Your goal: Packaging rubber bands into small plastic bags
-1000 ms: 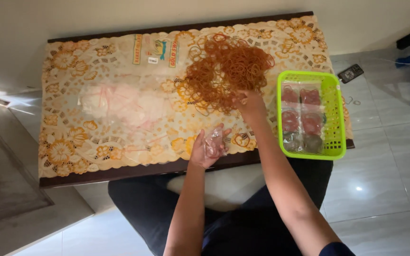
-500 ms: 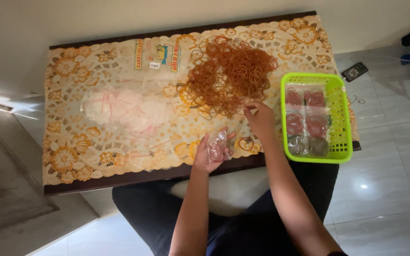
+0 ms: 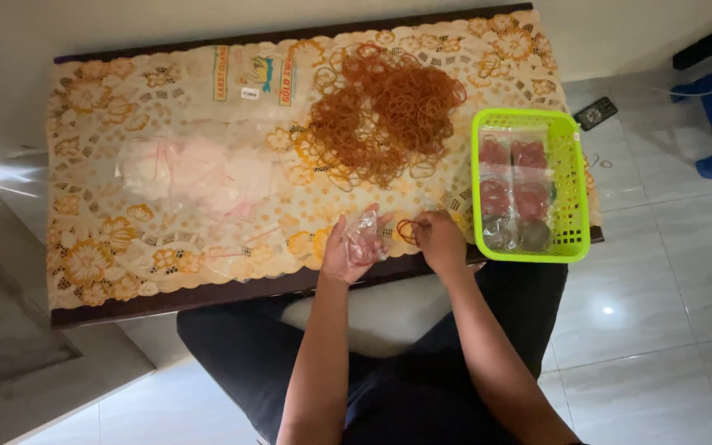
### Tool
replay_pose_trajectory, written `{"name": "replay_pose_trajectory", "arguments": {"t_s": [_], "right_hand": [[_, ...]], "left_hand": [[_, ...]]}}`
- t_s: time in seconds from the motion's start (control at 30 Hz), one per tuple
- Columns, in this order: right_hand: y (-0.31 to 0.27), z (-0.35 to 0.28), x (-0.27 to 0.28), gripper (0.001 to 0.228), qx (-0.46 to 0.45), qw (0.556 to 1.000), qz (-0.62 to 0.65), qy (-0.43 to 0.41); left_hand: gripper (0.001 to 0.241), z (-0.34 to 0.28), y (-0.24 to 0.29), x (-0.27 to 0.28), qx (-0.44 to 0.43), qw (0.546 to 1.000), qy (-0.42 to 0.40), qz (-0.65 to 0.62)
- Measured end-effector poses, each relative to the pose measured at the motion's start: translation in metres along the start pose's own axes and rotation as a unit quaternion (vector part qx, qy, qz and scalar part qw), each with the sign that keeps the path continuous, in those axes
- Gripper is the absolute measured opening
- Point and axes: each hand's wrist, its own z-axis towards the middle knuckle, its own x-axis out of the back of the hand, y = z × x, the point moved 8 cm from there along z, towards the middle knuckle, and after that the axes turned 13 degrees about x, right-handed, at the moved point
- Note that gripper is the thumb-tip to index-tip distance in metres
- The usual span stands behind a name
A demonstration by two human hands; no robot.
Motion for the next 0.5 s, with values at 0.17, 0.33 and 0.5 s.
{"name": "replay_pose_trajectory", "arguments": {"t_s": [0.17, 0.33, 0.5], "right_hand": [[-0.013, -0.011, 0.001, 0.018, -0.001, 0.999, -0.034, -0.005], [-0.022, -0.015, 0.009, 0.019, 0.047, 0.994, 0.084, 0.049], [-0.027, -0.016, 0.009, 0.012, 0.044, 0.966, 0.236, 0.100]], "left_hand": [[0.080, -0.002, 0.000, -0.010, 0.000, 1.000, -0.008, -0.011], [0.081, -0.002, 0.001, -0.014, 0.005, 1.000, 0.007, -0.003], [0.080, -0.003, -0.004, -0.016, 0.033, 0.999, 0.032, 0.012]]}}
